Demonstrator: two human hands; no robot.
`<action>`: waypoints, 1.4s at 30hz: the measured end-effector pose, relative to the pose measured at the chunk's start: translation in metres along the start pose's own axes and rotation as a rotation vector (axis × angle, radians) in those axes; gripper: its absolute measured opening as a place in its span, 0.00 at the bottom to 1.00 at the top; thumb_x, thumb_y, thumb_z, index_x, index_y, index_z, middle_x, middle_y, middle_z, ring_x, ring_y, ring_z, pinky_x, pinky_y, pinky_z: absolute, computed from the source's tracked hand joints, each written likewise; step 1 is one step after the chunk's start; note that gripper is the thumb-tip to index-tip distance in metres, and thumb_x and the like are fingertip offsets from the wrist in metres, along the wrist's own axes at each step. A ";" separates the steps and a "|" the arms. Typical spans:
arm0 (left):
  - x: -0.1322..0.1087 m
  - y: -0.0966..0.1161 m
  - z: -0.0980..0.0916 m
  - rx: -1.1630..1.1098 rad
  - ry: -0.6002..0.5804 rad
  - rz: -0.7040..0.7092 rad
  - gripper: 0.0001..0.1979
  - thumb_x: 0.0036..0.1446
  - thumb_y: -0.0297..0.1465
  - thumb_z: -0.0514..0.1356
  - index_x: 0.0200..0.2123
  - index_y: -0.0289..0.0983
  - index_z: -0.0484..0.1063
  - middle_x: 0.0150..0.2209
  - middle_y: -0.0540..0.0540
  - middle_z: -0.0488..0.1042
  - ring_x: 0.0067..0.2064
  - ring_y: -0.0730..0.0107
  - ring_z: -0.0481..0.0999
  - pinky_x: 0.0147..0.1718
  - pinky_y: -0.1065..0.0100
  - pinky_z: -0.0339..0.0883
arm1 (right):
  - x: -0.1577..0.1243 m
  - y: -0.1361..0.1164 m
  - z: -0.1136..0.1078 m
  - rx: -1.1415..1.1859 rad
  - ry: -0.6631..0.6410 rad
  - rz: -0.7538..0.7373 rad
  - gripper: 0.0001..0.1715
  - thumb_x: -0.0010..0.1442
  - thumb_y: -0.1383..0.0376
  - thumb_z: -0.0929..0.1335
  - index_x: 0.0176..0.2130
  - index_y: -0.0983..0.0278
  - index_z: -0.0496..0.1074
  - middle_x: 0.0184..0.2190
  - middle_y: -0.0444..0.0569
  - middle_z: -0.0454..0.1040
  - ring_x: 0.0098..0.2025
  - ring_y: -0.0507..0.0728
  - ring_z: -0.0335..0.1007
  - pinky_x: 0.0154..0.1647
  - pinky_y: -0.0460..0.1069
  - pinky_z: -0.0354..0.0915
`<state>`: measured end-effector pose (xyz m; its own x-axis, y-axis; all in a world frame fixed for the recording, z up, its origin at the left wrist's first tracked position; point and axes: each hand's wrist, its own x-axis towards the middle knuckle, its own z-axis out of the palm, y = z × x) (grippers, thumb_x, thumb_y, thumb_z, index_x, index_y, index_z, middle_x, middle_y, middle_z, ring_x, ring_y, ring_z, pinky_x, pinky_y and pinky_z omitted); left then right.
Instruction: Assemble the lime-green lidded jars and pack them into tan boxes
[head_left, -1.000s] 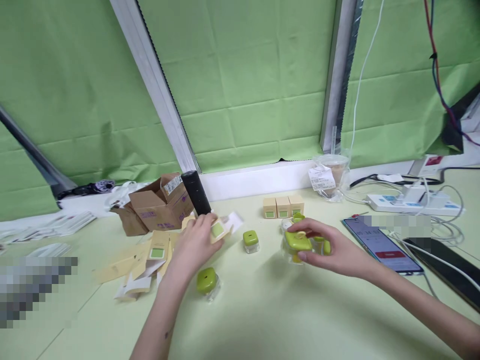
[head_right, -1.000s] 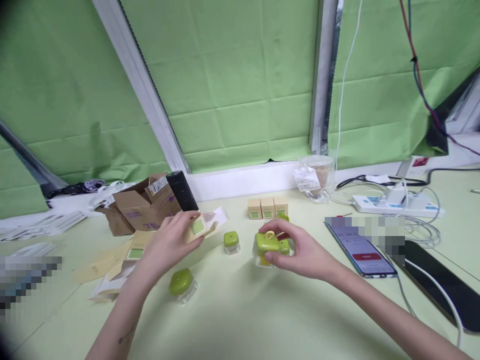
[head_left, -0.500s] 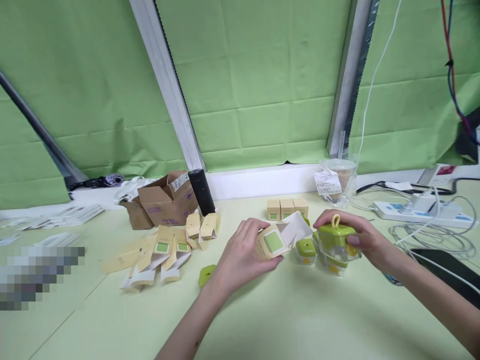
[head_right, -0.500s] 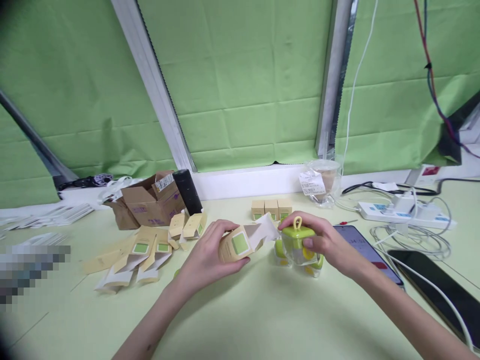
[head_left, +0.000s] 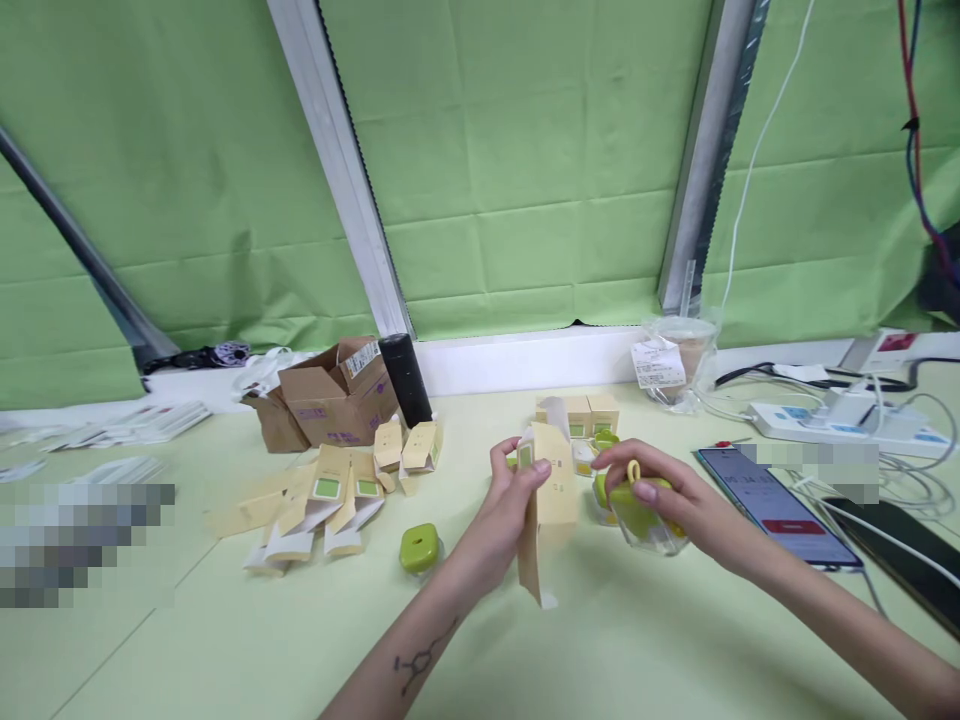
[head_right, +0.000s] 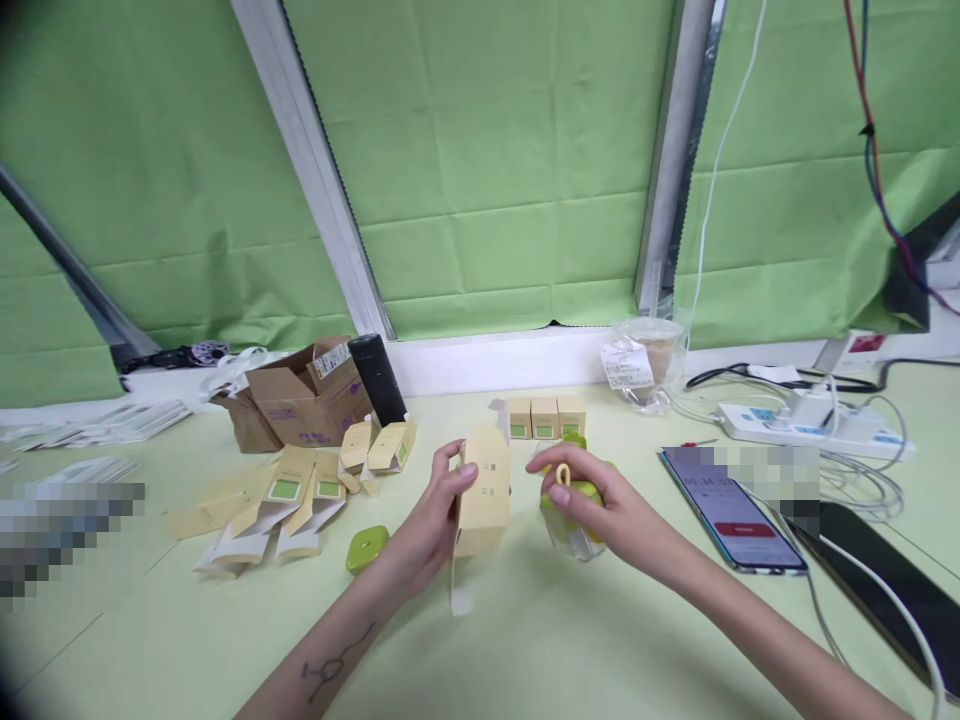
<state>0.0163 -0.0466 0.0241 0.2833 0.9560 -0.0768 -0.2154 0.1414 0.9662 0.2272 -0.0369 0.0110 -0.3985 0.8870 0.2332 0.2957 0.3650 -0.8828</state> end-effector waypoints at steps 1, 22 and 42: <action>-0.001 -0.001 0.000 -0.032 -0.019 -0.012 0.24 0.55 0.42 0.57 0.50 0.45 0.49 0.46 0.46 0.71 0.46 0.62 0.72 0.45 0.64 0.62 | 0.000 0.000 0.001 -0.038 0.006 0.007 0.22 0.59 0.50 0.61 0.50 0.55 0.66 0.36 0.47 0.69 0.41 0.60 0.67 0.43 0.53 0.63; 0.002 -0.013 0.004 0.284 -0.160 0.217 0.14 0.57 0.40 0.56 0.43 0.41 0.58 0.45 0.45 0.64 0.41 0.68 0.66 0.37 0.69 0.63 | -0.005 -0.007 -0.002 -0.033 0.174 -0.064 0.33 0.56 0.56 0.68 0.58 0.55 0.56 0.45 0.50 0.73 0.42 0.59 0.73 0.38 0.50 0.70; -0.007 0.001 0.010 0.361 -0.149 0.196 0.18 0.57 0.41 0.55 0.50 0.44 0.64 0.48 0.44 0.66 0.52 0.59 0.65 0.46 0.64 0.60 | -0.013 -0.023 -0.014 -0.596 0.103 -0.535 0.18 0.56 0.67 0.67 0.48 0.58 0.69 0.36 0.46 0.77 0.36 0.55 0.74 0.34 0.48 0.69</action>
<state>0.0231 -0.0551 0.0283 0.4066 0.9046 0.1277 0.0544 -0.1635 0.9850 0.2377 -0.0526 0.0343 -0.5437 0.5601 0.6251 0.5123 0.8114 -0.2814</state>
